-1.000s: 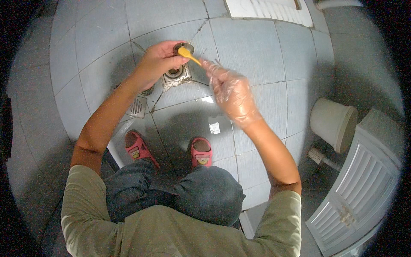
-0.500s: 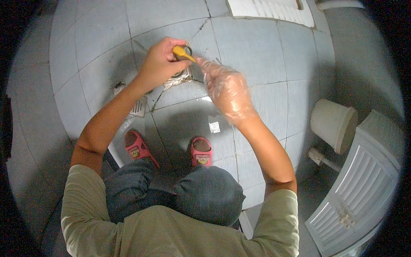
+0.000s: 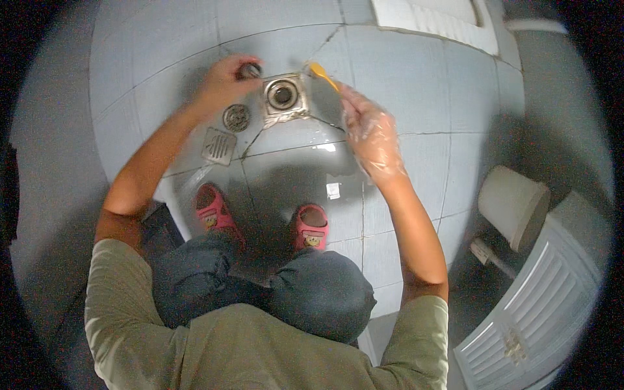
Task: The person squats on the floor to remove a metal drain cover and a circular filter from a floor drain. They then move to a sink and use a toothbrush to scrub the filter and the cover under running water, rinsing away debris.
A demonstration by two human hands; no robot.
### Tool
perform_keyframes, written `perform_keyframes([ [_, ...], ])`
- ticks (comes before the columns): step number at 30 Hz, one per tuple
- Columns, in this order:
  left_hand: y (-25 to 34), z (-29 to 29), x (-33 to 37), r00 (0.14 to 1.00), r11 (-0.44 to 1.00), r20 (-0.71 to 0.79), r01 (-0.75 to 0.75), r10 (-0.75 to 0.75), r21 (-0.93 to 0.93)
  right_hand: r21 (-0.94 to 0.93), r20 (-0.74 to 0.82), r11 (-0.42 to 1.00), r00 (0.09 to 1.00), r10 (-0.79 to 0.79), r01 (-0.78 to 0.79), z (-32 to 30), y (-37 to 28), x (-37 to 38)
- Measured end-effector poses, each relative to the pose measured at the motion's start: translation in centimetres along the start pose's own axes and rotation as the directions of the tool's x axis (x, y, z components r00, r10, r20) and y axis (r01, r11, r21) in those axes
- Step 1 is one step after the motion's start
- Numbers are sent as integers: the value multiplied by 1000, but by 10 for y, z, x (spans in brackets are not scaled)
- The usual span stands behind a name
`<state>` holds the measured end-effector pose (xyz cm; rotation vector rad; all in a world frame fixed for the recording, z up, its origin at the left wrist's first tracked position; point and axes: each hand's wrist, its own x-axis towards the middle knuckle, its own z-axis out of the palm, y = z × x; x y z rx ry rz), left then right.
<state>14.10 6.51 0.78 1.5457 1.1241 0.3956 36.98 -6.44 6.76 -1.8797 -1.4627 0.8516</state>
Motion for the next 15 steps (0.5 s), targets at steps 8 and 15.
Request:
perform_keyframes([
  [8, -125, -94, -92, 763, 212, 191, 395, -617, -894, -169, 407, 985, 908, 102, -35, 104, 30, -23],
  [15, -155, -85, -116, 797, 887, -394, 443, -457, -133, -406, 389, 913, 893, 224, -52, 213, 32, 35],
])
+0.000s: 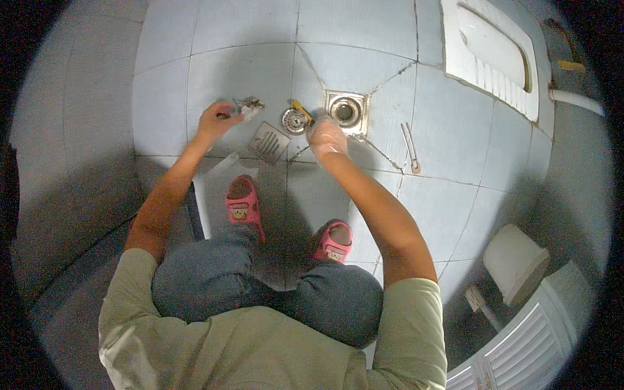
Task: The person squats on the floor to remove a metal drain cover and a circular filter from a floor drain. They then move to a sink and use a toothbrush to scrub the filter and the cover under running water, rinsing away debris.
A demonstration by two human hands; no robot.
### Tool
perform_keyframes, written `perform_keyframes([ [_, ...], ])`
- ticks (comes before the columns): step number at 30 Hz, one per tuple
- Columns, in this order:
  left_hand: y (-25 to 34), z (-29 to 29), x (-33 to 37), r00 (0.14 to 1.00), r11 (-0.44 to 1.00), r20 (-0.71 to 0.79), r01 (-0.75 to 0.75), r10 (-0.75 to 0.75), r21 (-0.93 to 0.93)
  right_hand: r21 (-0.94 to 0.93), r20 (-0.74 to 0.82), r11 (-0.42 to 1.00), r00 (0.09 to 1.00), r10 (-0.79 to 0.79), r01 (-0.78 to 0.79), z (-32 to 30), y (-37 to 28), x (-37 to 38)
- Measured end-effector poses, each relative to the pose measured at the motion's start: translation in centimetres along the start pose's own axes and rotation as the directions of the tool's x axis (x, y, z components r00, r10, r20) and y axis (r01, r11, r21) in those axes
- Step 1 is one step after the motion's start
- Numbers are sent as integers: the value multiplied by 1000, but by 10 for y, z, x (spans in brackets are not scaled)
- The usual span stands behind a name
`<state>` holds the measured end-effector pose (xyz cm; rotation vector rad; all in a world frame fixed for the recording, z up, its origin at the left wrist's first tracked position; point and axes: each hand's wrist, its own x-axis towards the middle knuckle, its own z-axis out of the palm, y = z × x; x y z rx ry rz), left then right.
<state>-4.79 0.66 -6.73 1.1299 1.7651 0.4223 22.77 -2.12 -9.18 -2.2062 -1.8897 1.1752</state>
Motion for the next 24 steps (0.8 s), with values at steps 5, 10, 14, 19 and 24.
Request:
perform_keyframes([
  [5, 12, 21, -10, 918, 803, 140, -392, 370, 448, -127, 104, 984, 985, 137, -124, -4, -32, 18],
  [10, 13, 64, -49, 958, 643, 237, -283, 158, 712, -49, 82, 990, 988, 133, -129, -5, -15, 18],
  [14, 13, 77, -59, 970, 607, 227, -234, 89, 760, 55, -2, 996, 998, 65, -65, 10, 35, 7],
  [19, 0, 82, -58, 966, 631, 194, -259, 171, 731, 303, 80, 948, 994, 80, -101, 26, 59, -14],
  [24, -2, 88, -62, 964, 626, 187, -266, 190, 733, 419, 121, 904, 992, 39, -86, 26, 68, -30],
])
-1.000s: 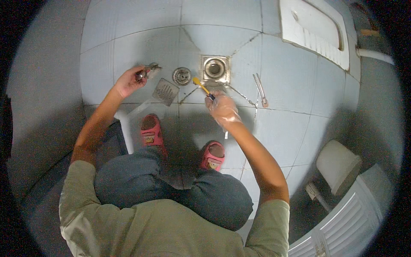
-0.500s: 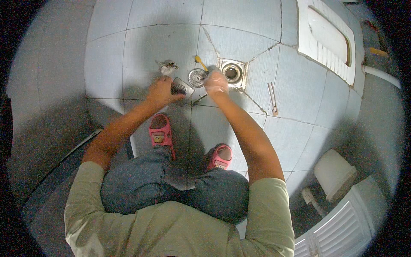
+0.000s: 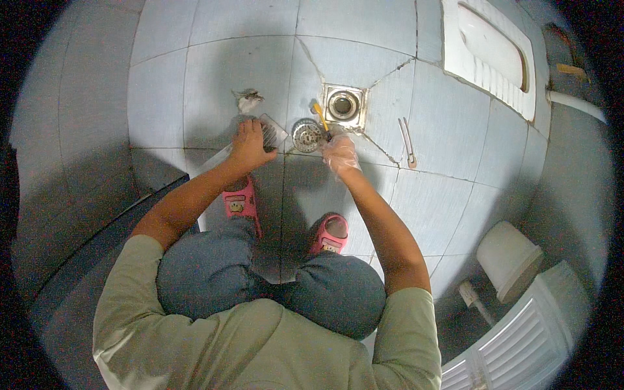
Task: The person squats on the floor to remove a metal drain cover and a circular filter from a floor drain. They then move to a sink and use a toothbrush to scrub the filter and the cover under running water, rinsing away debris.
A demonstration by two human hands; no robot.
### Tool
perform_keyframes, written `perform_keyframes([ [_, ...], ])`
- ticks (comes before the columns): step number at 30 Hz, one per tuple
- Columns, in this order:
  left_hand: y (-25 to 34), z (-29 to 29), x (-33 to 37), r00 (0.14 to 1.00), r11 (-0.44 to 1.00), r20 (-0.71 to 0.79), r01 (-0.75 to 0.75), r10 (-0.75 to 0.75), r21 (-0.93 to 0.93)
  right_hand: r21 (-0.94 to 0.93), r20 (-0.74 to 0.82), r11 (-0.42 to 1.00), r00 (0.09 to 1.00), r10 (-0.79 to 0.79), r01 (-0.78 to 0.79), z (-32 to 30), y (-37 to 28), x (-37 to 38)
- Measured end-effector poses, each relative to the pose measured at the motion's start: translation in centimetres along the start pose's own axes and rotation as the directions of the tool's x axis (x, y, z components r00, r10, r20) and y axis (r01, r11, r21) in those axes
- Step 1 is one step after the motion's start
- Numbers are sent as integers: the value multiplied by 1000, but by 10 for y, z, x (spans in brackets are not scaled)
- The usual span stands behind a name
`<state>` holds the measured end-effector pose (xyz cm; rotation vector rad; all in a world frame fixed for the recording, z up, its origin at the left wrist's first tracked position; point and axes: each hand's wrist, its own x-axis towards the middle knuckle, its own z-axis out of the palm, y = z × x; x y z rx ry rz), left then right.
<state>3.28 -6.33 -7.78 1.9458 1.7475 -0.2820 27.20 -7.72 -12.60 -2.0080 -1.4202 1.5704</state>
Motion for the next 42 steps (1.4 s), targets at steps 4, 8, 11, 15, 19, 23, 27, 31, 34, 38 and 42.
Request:
perform_keyframes([
  [4, -6, 7, -2, 991, 989, -52, -120, 125, 90, 163, 22, 984, 997, 68, -71, -7, -10, -13],
  [8, 1, 6, 1, 991, 972, -17, -124, 130, 202, 152, 53, 981, 992, 115, -122, -10, -2, -16],
  [11, 5, 16, 3, 993, 960, 1, -110, 114, 257, 111, 90, 983, 986, 138, -147, -6, -5, -21],
  [15, 6, 7, 6, 990, 972, 83, -127, 113, 199, 96, 125, 982, 981, 147, -160, -4, -15, -23],
  [19, -12, 5, -3, 973, 968, 32, -232, 230, 96, 202, 94, 963, 982, 163, -179, -6, -11, -31],
  [23, -21, -24, -6, 918, 917, 114, -389, 379, 85, 249, 86, 943, 975, 207, -222, -15, -2, -42],
  [27, -36, -46, 7, 820, 839, 225, -544, 527, 16, 386, 96, 869, 950, 297, -311, -20, -4, -60],
  [31, -47, -51, 14, 783, 786, 86, -619, 616, 3, 446, 98, 847, 957, 274, -288, -20, 12, -73],
  [34, -46, -50, 13, 804, 805, 41, -593, 593, 2, 450, 77, 833, 943, 324, -323, -19, 16, -80],
  [38, -52, -31, 11, 878, 874, -76, -478, 473, -83, 422, 39, 841, 934, 356, -338, -18, 20, -85],
  [42, -57, -32, 13, 977, 957, -41, -212, 208, -197, 360, -3, 873, 935, 354, -329, -18, 43, -79],
])
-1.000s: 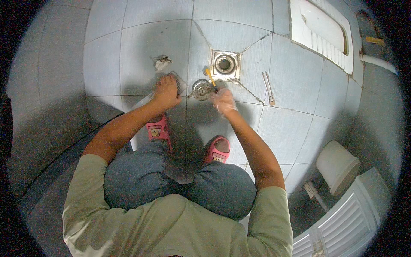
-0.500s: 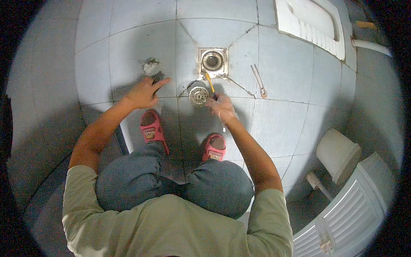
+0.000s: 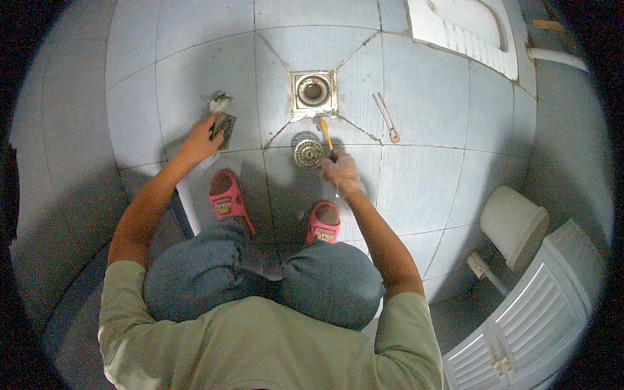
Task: The person squats on the floor to remove a metal drain cover and a circular filter from a floor drain. They then move to a sink and use a toothbrush to scrub the filter and the cover under running water, rinsing away debris.
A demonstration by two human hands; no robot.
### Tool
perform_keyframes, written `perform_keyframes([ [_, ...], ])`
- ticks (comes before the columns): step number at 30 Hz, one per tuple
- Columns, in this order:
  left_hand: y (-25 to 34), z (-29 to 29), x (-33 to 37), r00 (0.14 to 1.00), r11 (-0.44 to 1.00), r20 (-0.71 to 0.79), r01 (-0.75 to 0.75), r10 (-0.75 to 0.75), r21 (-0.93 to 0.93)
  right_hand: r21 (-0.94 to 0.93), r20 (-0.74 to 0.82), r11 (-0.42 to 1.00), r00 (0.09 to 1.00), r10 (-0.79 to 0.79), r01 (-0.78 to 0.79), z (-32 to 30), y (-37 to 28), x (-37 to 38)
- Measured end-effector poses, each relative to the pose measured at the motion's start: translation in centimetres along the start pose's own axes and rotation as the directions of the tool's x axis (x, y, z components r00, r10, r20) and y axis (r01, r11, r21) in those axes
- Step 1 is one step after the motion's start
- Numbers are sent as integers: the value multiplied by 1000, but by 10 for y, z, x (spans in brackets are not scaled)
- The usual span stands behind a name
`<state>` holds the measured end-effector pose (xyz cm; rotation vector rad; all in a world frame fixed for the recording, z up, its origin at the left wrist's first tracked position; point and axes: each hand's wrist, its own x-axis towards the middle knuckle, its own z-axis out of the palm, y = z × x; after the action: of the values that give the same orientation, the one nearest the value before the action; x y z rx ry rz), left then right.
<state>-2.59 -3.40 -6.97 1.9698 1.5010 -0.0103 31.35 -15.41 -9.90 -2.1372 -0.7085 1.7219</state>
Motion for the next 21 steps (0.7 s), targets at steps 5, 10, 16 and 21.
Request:
perform_keyframes([
  [5, 36, -32, 1, 914, 181, 405, 403, -29, -897, -34, -105, 993, 988, -115, 112, -7, -15, -5],
  [10, 66, -36, 12, 881, -202, 437, 468, 178, -860, 211, -144, 952, 970, -196, 223, -18, -43, -22],
  [16, 115, -83, 29, 846, -196, 434, 503, 309, -842, 238, -204, 953, 969, -141, 189, -57, -83, -60],
  [21, 202, -165, 9, 818, -57, 471, 515, 330, -855, 324, -262, 902, 943, -204, 286, -107, -152, -165],
])
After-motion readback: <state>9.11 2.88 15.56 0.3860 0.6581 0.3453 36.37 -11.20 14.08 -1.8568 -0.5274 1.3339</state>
